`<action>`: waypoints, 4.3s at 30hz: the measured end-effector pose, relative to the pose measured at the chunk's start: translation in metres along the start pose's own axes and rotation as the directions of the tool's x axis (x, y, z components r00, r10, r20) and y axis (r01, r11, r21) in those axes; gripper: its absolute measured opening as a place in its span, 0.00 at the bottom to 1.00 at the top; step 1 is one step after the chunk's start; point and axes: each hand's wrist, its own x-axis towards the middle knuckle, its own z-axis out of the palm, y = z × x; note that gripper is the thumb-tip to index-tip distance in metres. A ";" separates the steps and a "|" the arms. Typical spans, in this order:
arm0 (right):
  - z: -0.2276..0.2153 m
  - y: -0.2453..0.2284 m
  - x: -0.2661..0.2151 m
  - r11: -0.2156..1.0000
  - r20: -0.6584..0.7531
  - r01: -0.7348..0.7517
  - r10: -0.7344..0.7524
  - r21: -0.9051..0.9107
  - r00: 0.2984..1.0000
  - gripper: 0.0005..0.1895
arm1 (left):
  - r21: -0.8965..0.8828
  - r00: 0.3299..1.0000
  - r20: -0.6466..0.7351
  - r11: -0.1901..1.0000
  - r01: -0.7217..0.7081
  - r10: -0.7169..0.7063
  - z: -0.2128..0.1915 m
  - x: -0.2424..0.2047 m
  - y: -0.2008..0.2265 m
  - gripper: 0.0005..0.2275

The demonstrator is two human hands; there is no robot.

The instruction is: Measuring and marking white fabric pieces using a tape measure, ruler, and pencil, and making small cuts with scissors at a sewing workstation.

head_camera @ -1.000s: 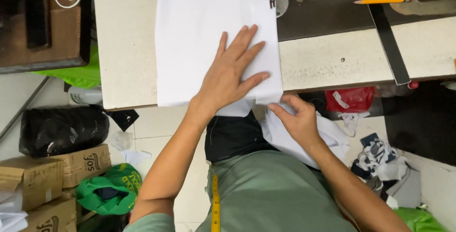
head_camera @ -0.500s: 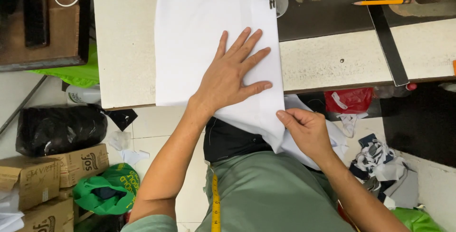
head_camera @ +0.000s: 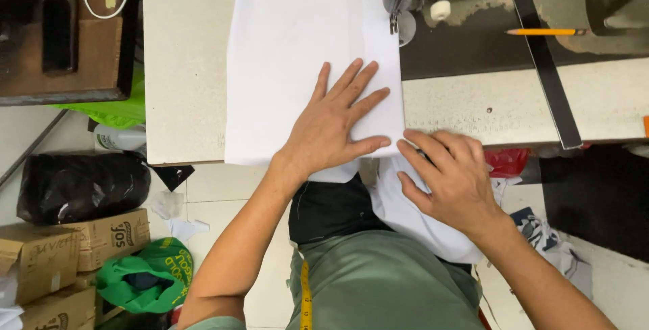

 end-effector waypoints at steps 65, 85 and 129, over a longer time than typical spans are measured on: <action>0.015 -0.022 -0.026 0.708 0.101 -0.480 0.507 0.518 0.856 0.12 | -0.108 0.993 -0.119 0.994 0.002 -0.015 -0.007 0.016 -0.020 0.26; 0.023 -0.039 -0.041 0.050 0.550 -0.760 0.660 0.647 0.512 0.08 | -0.054 1.000 -0.023 0.998 -0.015 0.014 0.005 -0.002 0.004 0.30; 0.004 0.033 0.037 0.997 0.080 0.028 -0.034 0.070 0.996 0.20 | -0.083 1.000 0.003 0.997 0.005 -0.005 -0.001 0.026 -0.023 0.31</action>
